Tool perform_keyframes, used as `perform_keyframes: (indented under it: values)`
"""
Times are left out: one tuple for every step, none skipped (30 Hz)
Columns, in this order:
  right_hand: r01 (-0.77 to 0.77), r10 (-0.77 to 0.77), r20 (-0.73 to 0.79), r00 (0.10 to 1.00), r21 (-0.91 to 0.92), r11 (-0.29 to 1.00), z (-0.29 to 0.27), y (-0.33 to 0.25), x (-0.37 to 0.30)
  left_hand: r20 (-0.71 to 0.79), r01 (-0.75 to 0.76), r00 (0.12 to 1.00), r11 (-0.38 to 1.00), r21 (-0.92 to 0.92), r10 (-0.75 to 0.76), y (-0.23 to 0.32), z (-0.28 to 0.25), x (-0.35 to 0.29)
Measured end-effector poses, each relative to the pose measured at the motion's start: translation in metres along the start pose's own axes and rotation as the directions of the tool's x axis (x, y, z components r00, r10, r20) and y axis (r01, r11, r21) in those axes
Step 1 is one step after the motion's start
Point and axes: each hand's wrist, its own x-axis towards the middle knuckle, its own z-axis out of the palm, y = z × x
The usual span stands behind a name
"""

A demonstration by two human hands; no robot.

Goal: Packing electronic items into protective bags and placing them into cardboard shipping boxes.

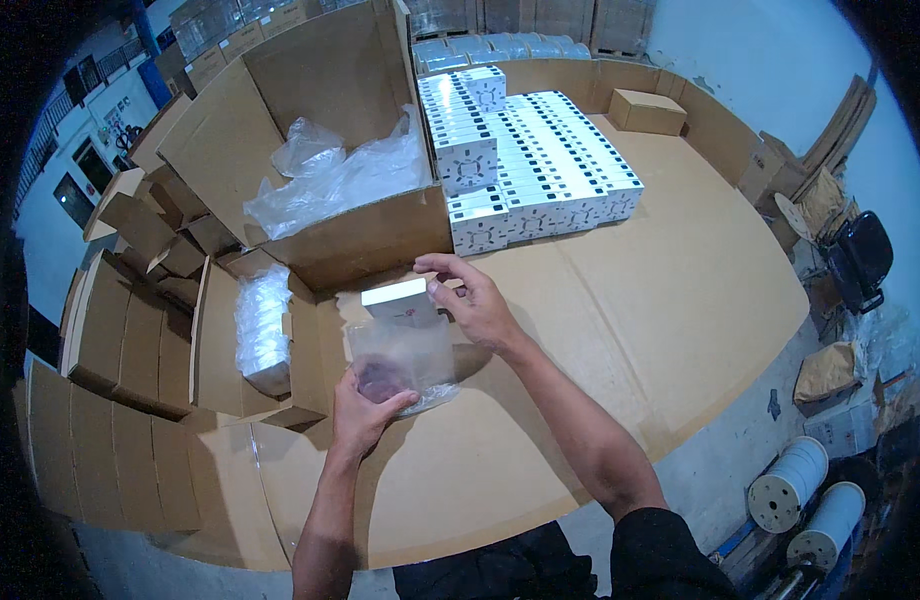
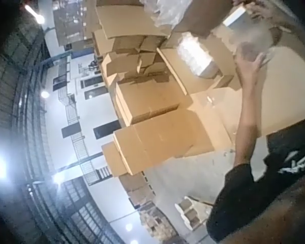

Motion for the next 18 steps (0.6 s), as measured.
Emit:
perform_keyframes:
  values:
    - [-0.006,0.006,0.003,1.000,0.009,1.000,0.001,0.003,0.001,0.008,0.001,1.000,0.999,0.035,-0.002,-0.002,-0.001,0.000]
    - [-0.012,0.012,0.007,1.000,0.018,1.000,0.001,0.005,0.002,0.015,0.002,1.000,0.998,0.070,-0.003,-0.004,-0.002,0.001]
    - [-0.012,0.012,0.007,1.000,0.018,1.000,0.001,0.004,0.002,0.014,0.002,1.000,0.998,0.070,-0.003,-0.006,-0.002,0.001]
    - [0.003,-0.002,0.024,1.000,-0.033,0.999,0.000,0.003,0.002,0.013,-0.002,1.000,0.999,0.035,0.001,-0.007,-0.002,0.001]
    - [0.018,-0.015,0.041,0.999,-0.084,0.996,0.001,0.001,0.002,0.012,-0.007,1.000,1.000,-0.001,0.007,-0.008,-0.002,0.002]
    - [0.018,-0.015,0.042,0.999,-0.084,0.996,0.001,0.000,0.002,0.011,-0.006,1.000,1.000,-0.001,0.006,-0.007,-0.002,0.002]
    - [0.032,-0.027,0.042,0.999,-0.123,0.992,0.001,-0.001,0.001,0.011,0.000,1.000,1.000,-0.004,0.000,-0.006,-0.003,0.002]
    - [0.046,-0.040,0.043,0.998,-0.160,0.986,0.002,-0.002,0.002,0.011,0.007,1.000,1.000,-0.006,-0.007,-0.005,-0.003,0.002]
    - [0.047,-0.040,0.047,0.998,-0.159,0.986,0.002,-0.002,0.001,0.007,0.007,1.000,1.000,-0.006,-0.007,-0.005,-0.004,0.002]
    - [0.063,-0.057,0.034,0.998,-0.212,0.975,0.002,-0.002,0.001,0.012,0.020,1.000,0.999,-0.044,-0.019,-0.004,-0.005,0.003]
    - [0.078,-0.075,0.022,0.997,-0.264,0.962,0.002,-0.002,0.000,0.017,0.032,0.999,0.996,-0.081,-0.031,-0.004,-0.006,0.003]
    - [0.080,-0.076,0.027,0.997,-0.261,0.962,0.003,-0.001,0.000,0.012,0.031,0.999,0.996,-0.081,-0.030,-0.004,-0.007,0.004]
    - [0.083,-0.089,-0.011,0.996,-0.251,0.964,0.003,0.001,0.001,0.023,0.037,0.999,0.996,-0.077,-0.036,-0.004,-0.007,0.004]
    - [0.086,-0.100,-0.048,0.994,-0.241,0.967,0.003,0.003,0.001,0.034,0.044,0.999,0.996,-0.074,-0.041,-0.005,-0.008,0.005]
    - [0.087,-0.102,-0.047,0.994,-0.240,0.967,0.003,0.006,0.001,0.032,0.043,0.999,0.996,-0.073,-0.041,-0.006,-0.008,0.005]
    - [0.037,-0.056,-0.093,0.994,-0.195,0.980,0.002,0.009,0.001,0.030,0.037,0.999,0.997,-0.074,-0.035,-0.007,-0.008,0.005]
    - [-0.013,-0.008,-0.138,0.990,-0.149,0.989,0.002,0.012,0.001,0.029,0.032,0.999,0.997,-0.075,-0.030,-0.009,-0.008,0.005]
    - [-0.012,-0.008,-0.136,0.991,-0.147,0.989,0.003,0.012,0.002,0.026,0.032,0.999,0.997,-0.075,-0.030,-0.012,-0.008,0.005]
